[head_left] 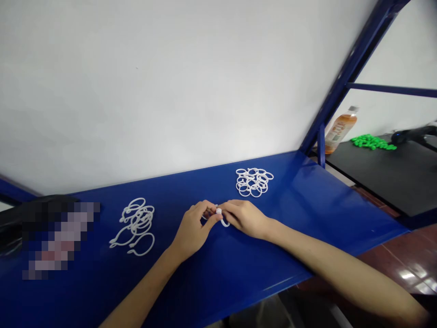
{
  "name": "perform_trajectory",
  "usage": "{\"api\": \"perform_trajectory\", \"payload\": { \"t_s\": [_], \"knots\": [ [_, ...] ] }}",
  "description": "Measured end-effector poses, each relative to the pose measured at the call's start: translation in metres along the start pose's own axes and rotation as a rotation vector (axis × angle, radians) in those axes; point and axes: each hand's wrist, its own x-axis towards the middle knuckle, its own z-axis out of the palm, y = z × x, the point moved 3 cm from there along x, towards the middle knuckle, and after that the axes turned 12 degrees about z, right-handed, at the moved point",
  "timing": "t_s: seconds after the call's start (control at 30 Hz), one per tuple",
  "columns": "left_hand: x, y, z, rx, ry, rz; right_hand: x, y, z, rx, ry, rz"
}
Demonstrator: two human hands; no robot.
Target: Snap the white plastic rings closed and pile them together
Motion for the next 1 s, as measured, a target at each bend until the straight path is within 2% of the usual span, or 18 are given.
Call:
{"api": "perform_trajectory", "payload": {
  "t_s": [0.13,0.3,0.43,0.63,0.77,0.9,1.0],
  "knots": [
    [0.001,0.000,0.001,-0.076,-0.034,-0.053,-0.003,0.001,0.006,-0.205,0.011,-0.096],
    [0.001,0.003,-0.002,-0.016,-0.035,-0.048,-0.008,-0.005,0.008,-0.394,0.092,-0.210],
    [0.002,0.007,-0.004,0.015,-0.040,0.003,-0.011,-0.008,0.008,-0.452,0.113,-0.280],
    [0.002,0.009,-0.003,0.023,-0.045,0.055,-0.013,-0.011,0.007,-0.452,0.155,-0.311],
    [0.003,0.005,-0.007,0.025,-0.017,0.078,-0.009,-0.014,0.007,-0.314,0.146,-0.216],
    [0.006,-0.003,-0.017,-0.006,0.006,0.074,-0.002,-0.009,0.003,0.049,0.121,-0.004],
    [0.007,-0.008,-0.020,0.107,-0.002,0.108,0.003,0.004,-0.006,0.203,0.119,0.149]
  ]
}}
